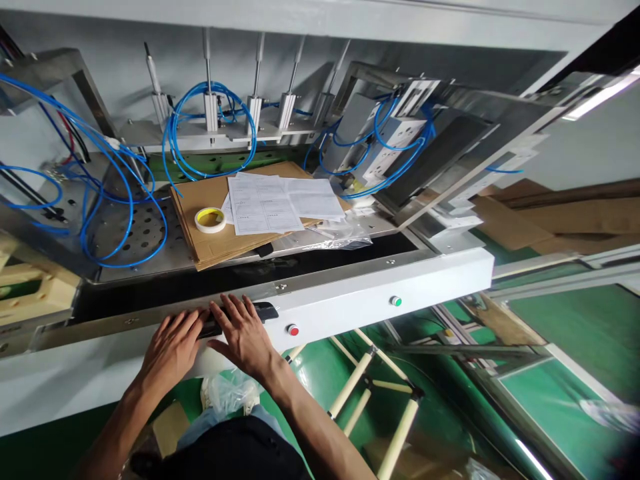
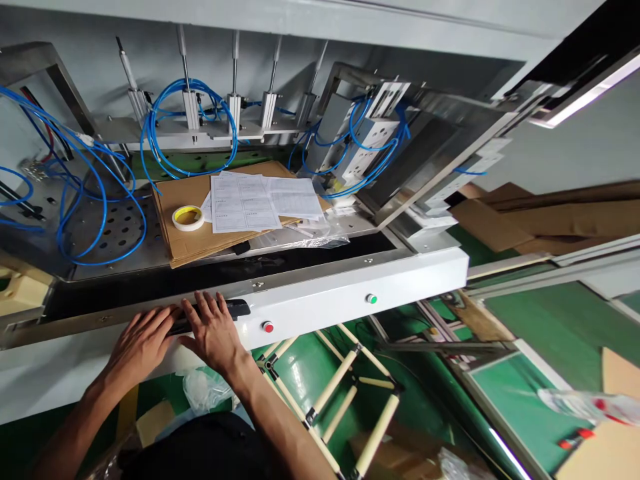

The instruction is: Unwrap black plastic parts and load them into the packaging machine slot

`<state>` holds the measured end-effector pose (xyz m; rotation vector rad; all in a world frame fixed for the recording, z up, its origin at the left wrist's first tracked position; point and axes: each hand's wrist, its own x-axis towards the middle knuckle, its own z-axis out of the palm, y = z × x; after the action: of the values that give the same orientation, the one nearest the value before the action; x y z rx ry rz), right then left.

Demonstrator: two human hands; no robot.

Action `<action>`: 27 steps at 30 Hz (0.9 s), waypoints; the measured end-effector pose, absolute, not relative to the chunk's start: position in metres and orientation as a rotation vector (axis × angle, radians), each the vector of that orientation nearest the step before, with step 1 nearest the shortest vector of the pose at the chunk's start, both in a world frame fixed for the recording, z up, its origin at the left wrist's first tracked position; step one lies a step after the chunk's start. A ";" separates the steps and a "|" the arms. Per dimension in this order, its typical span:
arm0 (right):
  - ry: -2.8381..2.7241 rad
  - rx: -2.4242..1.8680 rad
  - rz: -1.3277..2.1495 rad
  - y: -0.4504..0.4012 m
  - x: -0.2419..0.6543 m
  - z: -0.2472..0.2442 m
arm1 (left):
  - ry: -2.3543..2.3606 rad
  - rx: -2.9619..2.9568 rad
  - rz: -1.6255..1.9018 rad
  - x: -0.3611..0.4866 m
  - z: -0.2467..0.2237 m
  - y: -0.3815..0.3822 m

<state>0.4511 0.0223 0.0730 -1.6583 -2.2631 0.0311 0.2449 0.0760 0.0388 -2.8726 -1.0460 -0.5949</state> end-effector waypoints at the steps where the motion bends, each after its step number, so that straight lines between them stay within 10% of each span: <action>1: -2.266 -1.644 0.015 0.021 0.451 0.075 | -1.038 -2.898 -0.578 0.244 0.040 0.079; 27: -2.280 -1.725 0.105 0.063 0.461 0.075 | -0.978 -2.910 -0.614 0.243 0.039 0.118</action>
<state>0.4605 0.0630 0.0750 -1.7247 -2.2796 0.1050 0.2432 0.1179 0.0390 -2.9101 -0.9783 -0.6137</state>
